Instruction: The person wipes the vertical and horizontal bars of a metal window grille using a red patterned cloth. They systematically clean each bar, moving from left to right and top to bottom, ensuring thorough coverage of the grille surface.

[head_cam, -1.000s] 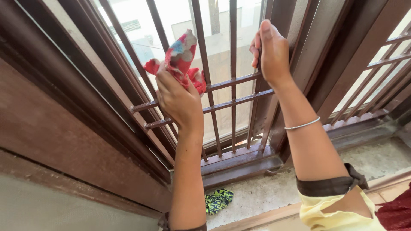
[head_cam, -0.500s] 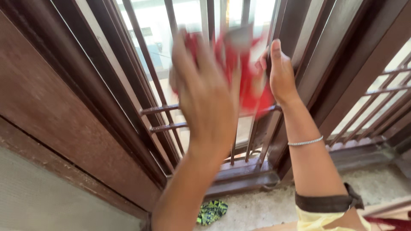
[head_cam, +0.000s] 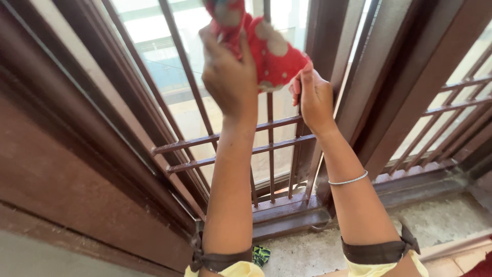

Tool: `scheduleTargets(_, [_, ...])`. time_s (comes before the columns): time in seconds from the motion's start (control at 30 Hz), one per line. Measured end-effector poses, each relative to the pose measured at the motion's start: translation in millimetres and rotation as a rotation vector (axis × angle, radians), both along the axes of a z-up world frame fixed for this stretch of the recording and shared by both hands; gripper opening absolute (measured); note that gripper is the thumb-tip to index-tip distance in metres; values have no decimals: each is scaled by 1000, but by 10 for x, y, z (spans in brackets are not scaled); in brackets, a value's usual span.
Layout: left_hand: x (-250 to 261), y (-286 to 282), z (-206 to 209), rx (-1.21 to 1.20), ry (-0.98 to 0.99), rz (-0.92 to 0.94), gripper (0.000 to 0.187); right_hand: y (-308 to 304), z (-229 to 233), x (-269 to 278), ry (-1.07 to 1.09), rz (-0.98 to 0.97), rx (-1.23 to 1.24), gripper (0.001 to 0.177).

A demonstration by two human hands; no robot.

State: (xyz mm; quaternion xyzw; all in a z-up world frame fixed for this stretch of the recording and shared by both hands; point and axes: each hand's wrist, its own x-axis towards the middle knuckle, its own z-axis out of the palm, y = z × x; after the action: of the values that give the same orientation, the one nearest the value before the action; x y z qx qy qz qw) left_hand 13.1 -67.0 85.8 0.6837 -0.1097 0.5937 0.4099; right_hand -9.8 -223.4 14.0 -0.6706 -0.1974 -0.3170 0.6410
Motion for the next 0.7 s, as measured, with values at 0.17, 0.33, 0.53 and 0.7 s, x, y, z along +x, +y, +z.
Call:
scheduleTargets(0.17, [-160, 8, -308, -122, 129, -133, 47, -47, 21, 6, -11, -114, -94, 59])
scheduleTargets(0.33, [-372, -23, -598, -3, 267, 103, 48, -65, 21, 49, -40, -160, -127, 67])
scheduleTargets(0.53, [-536, -88, -667, 79, 404, 237, 42, 48, 29, 14, 31, -200, -24, 66])
scheduleTargets(0.7, [-763, -189, -833, 191, 564, 331, 25, 17, -6, -37, 5, -186, -58, 65])
